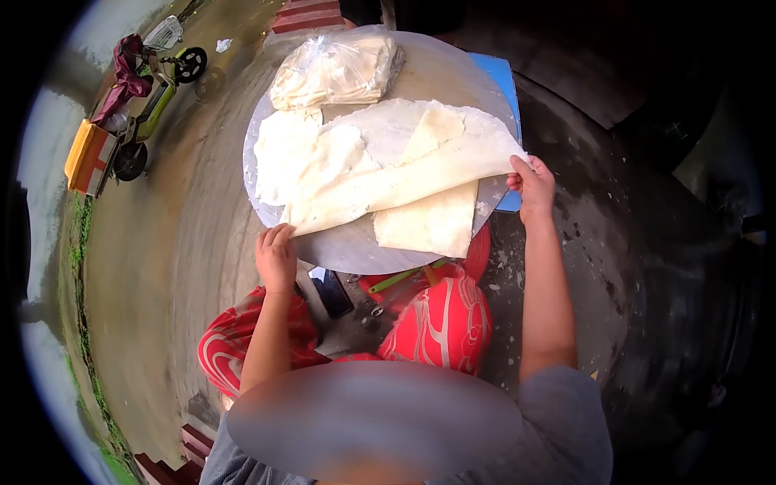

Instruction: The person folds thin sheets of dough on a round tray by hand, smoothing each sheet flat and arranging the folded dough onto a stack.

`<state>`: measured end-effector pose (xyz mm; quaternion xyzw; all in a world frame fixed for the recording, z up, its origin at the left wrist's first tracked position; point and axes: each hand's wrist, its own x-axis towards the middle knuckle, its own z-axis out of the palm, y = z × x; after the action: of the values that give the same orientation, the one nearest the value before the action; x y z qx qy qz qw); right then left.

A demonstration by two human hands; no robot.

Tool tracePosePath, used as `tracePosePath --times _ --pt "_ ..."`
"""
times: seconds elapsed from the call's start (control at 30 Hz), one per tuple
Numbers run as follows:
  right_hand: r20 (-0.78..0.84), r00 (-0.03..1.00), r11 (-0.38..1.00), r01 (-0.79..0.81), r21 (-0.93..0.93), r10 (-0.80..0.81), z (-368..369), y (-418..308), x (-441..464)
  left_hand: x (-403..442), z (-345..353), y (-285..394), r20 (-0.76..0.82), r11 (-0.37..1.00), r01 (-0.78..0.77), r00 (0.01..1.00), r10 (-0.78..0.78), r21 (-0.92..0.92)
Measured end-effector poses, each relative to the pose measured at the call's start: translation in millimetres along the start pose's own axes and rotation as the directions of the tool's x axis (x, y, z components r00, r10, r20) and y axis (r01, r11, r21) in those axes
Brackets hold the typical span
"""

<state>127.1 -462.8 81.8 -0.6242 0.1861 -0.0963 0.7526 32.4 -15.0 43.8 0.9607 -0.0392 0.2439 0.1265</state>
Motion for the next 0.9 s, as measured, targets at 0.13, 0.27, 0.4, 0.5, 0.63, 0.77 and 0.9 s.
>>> tracePosePath --times 0.13,0.27,0.4,0.5,0.63,0.77,0.9 --pt "-0.175 0.982 0.976 -0.027 0.215 0.066 -33 21 -8 -20 12 4 -0.042 0.852 0.322 0.928 -0.37 -0.412" --pt "-0.18 0.955 0.927 -0.165 0.336 0.235 -52 43 -22 -34 4 3 0.446 0.087 0.753 0.474 -0.759 -0.652" --pt "-0.143 0.964 0.926 -0.164 0.341 0.223 -54 43 -30 -40 2 17 0.462 -0.077 0.661 0.431 -0.775 -0.747" --pt "-0.121 0.966 0.922 -0.173 0.347 0.227 -52 42 -29 -40 10 16 0.261 0.317 0.547 0.734 -0.628 -0.775" --pt "-0.132 0.966 0.929 -0.168 0.331 0.221 -56 44 -22 -3 16 32 0.205 0.695 0.464 0.881 -0.427 -0.549" --pt "-0.124 0.98 0.93 -0.103 0.352 0.155 -52 33 -24 21 33 23 0.313 0.813 0.546 0.823 -0.474 -0.203" --pt "-0.107 0.993 0.914 -0.002 0.405 0.05 -55 29 -28 30 28 19 0.501 0.392 0.706 0.701 -0.508 -0.59"
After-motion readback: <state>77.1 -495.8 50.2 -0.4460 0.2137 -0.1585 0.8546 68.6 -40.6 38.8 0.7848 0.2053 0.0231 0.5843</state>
